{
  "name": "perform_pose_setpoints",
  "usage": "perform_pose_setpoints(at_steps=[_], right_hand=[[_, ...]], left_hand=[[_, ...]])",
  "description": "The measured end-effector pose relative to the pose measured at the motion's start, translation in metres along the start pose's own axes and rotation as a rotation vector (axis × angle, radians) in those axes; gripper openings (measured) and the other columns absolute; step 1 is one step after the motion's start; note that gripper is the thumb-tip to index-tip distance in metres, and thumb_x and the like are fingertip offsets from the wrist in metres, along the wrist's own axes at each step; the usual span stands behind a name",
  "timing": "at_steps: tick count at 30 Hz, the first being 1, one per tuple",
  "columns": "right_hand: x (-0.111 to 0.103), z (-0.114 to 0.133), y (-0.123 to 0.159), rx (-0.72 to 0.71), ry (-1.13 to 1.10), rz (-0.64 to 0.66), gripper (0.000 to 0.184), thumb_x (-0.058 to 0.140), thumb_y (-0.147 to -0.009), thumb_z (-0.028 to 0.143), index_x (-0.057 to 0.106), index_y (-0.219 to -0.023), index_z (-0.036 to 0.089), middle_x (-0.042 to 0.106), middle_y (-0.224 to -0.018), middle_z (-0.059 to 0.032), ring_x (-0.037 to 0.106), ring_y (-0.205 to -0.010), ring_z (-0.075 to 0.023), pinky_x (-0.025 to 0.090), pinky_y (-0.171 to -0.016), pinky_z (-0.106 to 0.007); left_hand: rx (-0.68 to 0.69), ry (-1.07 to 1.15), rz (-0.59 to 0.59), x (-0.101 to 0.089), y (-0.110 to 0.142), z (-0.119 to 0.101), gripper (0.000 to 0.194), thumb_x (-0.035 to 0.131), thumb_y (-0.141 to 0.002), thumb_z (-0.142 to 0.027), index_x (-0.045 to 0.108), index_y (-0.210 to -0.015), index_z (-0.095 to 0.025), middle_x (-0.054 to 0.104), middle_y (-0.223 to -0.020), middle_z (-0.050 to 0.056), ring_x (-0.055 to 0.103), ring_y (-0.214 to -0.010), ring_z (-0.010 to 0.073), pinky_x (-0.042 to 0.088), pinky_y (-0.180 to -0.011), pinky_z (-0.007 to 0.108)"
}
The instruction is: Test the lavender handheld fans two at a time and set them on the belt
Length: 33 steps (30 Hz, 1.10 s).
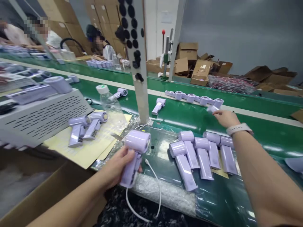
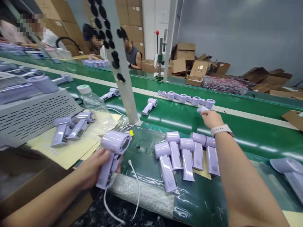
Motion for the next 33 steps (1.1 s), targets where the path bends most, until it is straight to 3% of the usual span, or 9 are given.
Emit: perform_pose_setpoints(at_steps=[3, 6, 8, 10, 13, 18, 23, 26, 33], right_hand=[[0.008, 0.056, 0.045, -0.041, -0.053, 0.134, 0.023, 0.061, -0.103, 0.028, 0.080, -0.111, 0.019, 0.072, -0.077, -0.0031, 0.070, -0.068, -0.0196, 0.057, -0.071, -0.035], [0.023, 0.129, 0.118, -0.397, -0.186, 0.146, 0.028, 0.061, -0.097, 0.019, 0.081, -0.115, 0.027, 0.076, -0.102, -0.0084, 0.072, -0.088, -0.0265, 0.058, -0.080, -0.042], [0.040, 0.169, 0.164, -0.608, -0.223, 0.196, 0.038, 0.050, -0.099, 0.012, 0.081, -0.115, 0.026, 0.072, -0.123, -0.0127, 0.069, -0.106, -0.0307, 0.057, -0.090, -0.047], [0.063, 0.191, 0.193, -0.581, -0.241, 0.356, 0.044, 0.047, -0.100, 0.010, 0.069, -0.134, 0.025, 0.070, -0.134, -0.0137, 0.069, -0.113, -0.0293, 0.056, -0.094, -0.045], [0.099, 0.197, 0.204, -0.316, -0.164, 0.543, 0.041, 0.048, -0.105, 0.020, 0.051, -0.146, 0.016, 0.079, -0.107, -0.0140, 0.076, -0.093, -0.0284, 0.057, -0.080, -0.039], [0.130, 0.196, 0.200, -0.213, -0.104, 0.571, 0.007, 0.066, -0.095, 0.015, 0.064, -0.102, 0.013, 0.076, -0.099, -0.0214, 0.074, -0.096, -0.0351, 0.053, -0.078, -0.039], [0.114, 0.185, 0.222, -0.244, -0.339, 0.758, 0.011, 0.054, -0.102, 0.024, 0.063, -0.097, 0.020, 0.069, -0.066, -0.0012, 0.070, -0.065, -0.0220, 0.053, -0.063, -0.031], [0.099, 0.179, 0.237, -0.196, -0.669, 0.859, 0.021, 0.049, -0.102, 0.031, 0.068, -0.101, 0.020, 0.069, -0.065, 0.0007, 0.069, -0.061, -0.0186, 0.056, -0.063, -0.030], [0.088, 0.191, 0.252, -0.059, -1.105, 0.709, 0.040, 0.066, -0.098, 0.050, 0.061, -0.070, 0.021, 0.063, -0.055, 0.0007, 0.061, -0.052, -0.0149, 0.049, -0.055, -0.027]], left_hand=[[0.011, 0.271, 0.050, 0.033, -0.010, 0.009, 0.063, 0.087, -0.068, -0.068, 0.068, -0.097, -0.015, 0.076, -0.081, 0.007, 0.072, -0.068, 0.0192, 0.059, -0.069, 0.031], [0.144, 0.497, 0.075, 0.051, -0.026, 0.006, 0.073, 0.088, -0.065, -0.071, 0.073, -0.111, -0.016, 0.079, -0.115, 0.013, 0.074, -0.107, 0.0279, 0.061, -0.094, 0.038], [0.201, 0.544, 0.081, 0.046, -0.029, 0.001, 0.079, 0.083, -0.064, -0.077, 0.074, -0.114, -0.018, 0.077, -0.122, 0.012, 0.069, -0.123, 0.0324, 0.060, -0.100, 0.042], [0.226, 0.504, 0.060, 0.026, -0.024, -0.003, 0.082, 0.077, -0.065, -0.083, 0.074, -0.115, -0.019, 0.079, -0.117, 0.012, 0.069, -0.124, 0.0346, 0.061, -0.099, 0.044], [0.233, 0.360, -0.020, -0.015, -0.008, -0.009, 0.086, 0.077, -0.063, -0.085, 0.074, -0.117, -0.018, 0.081, -0.109, 0.013, 0.075, -0.110, 0.0349, 0.064, -0.090, 0.044], [0.368, 0.186, -0.124, -0.049, 0.012, -0.022, 0.093, 0.087, -0.044, -0.084, 0.077, -0.106, -0.016, 0.082, -0.100, 0.013, 0.078, -0.090, 0.0329, 0.065, -0.071, 0.038], [0.471, 0.313, -0.078, -0.026, 0.018, -0.028, 0.078, 0.082, -0.059, -0.083, 0.076, -0.104, -0.021, 0.081, -0.106, 0.009, 0.072, -0.118, 0.0377, 0.065, -0.090, 0.044], [0.507, 0.453, -0.021, -0.003, 0.017, -0.031, 0.065, 0.070, -0.073, -0.085, 0.072, -0.089, -0.022, 0.078, -0.105, 0.007, 0.062, -0.136, 0.0399, 0.058, -0.106, 0.052], [0.468, 0.548, 0.039, 0.039, 0.004, -0.027, 0.075, 0.062, -0.067, -0.095, 0.055, -0.074, -0.021, 0.074, -0.118, 0.011, 0.062, -0.133, 0.0406, 0.058, -0.103, 0.053]])
Point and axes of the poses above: each hand's wrist, its own y-axis away from the middle knuckle, its own x-axis out of the palm, z = x × y, the point moved 3 cm from there along -y, towards the middle knuckle
